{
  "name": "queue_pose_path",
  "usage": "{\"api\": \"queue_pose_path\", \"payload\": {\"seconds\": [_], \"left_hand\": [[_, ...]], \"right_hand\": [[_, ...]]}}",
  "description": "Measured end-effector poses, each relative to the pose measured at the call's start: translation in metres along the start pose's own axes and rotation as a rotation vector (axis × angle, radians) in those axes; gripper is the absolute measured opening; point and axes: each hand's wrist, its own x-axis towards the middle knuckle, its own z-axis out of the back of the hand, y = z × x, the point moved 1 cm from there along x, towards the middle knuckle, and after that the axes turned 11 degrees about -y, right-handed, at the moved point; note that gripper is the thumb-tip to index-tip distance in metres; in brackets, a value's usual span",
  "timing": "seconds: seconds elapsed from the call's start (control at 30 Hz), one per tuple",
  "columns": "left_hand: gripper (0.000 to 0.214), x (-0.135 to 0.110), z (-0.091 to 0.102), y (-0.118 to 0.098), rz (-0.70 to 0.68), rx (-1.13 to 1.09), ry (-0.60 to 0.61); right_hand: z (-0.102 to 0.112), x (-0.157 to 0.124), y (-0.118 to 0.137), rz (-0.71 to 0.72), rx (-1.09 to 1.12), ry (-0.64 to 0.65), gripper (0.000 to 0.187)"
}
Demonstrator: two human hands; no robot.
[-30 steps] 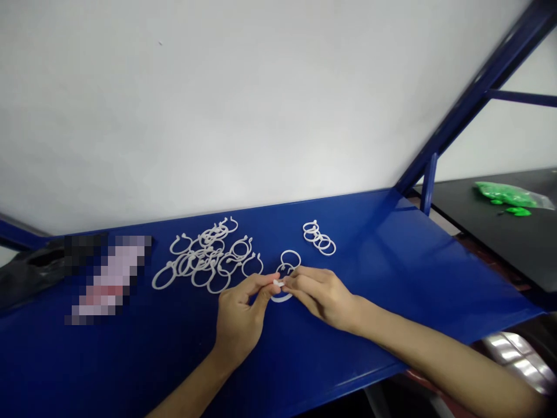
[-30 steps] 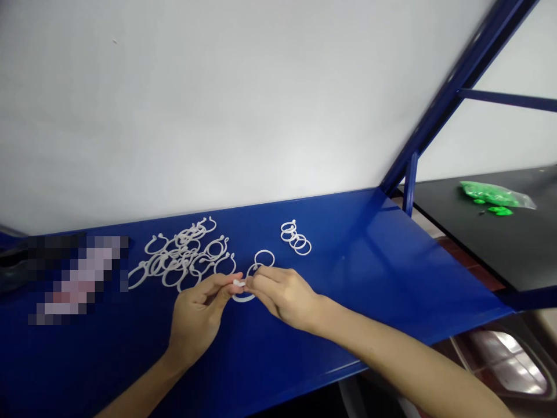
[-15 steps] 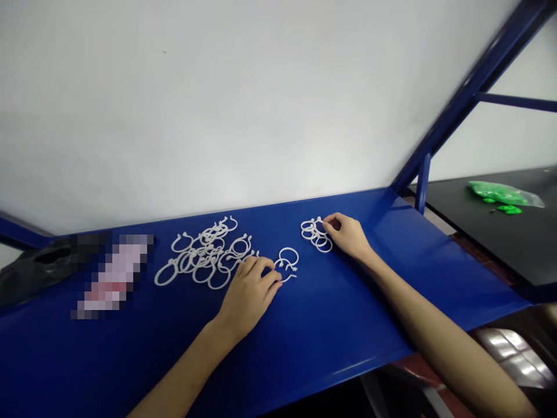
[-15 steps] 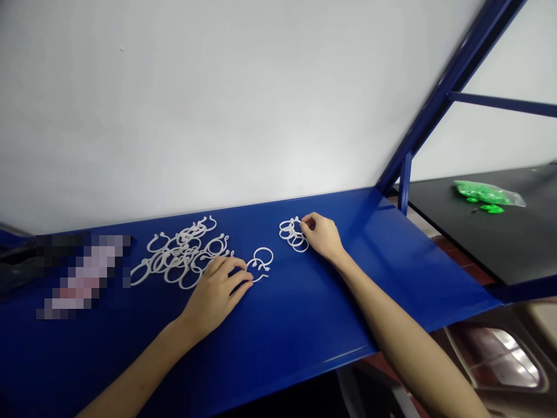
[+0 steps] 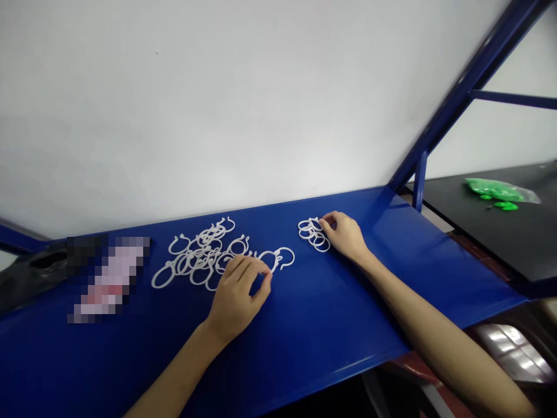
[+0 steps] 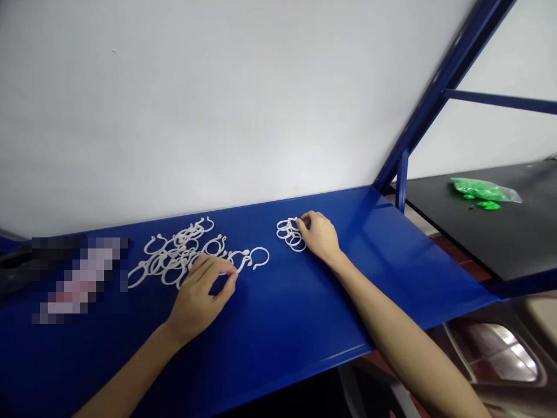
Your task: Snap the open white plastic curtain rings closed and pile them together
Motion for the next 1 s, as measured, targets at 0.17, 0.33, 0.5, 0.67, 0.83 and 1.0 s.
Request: {"api": "queue_pose_path", "payload": {"seconds": [0.17,0.33,0.5,0.67,0.83,1.0], "left_hand": [[0.008,-0.002,-0.003,-0.001,-0.030,0.079,-0.056],[0.006,-0.008,-0.009,-0.003,-0.105,0.111,-0.028],[0.008,-0.009,-0.013,-0.007,-0.103,0.016,-0.002],[0.027,-0.007,-0.009,-0.006,0.061,0.037,-0.093],[0.009,-0.004,-0.010,-0.002,0.142,-0.090,0.012],[0.008,-0.004,-0.011,-0.002,0.122,-0.146,-0.019]], "right_hand": [[0.014,-0.023,0.035,0.201,0.312,0.040,0.021],[0.008,-0.068,0.075,0.131,0.713,0.472,0.019],[-0.004,-0.081,0.079,0.101,0.737,0.399,0.012],[0.000,-0.077,0.071,0.353,0.519,0.308,0.007],[0.006,-0.079,0.071,0.492,0.492,0.299,0.012],[0.007,-0.079,0.072,0.526,0.634,0.308,0.011]]}}
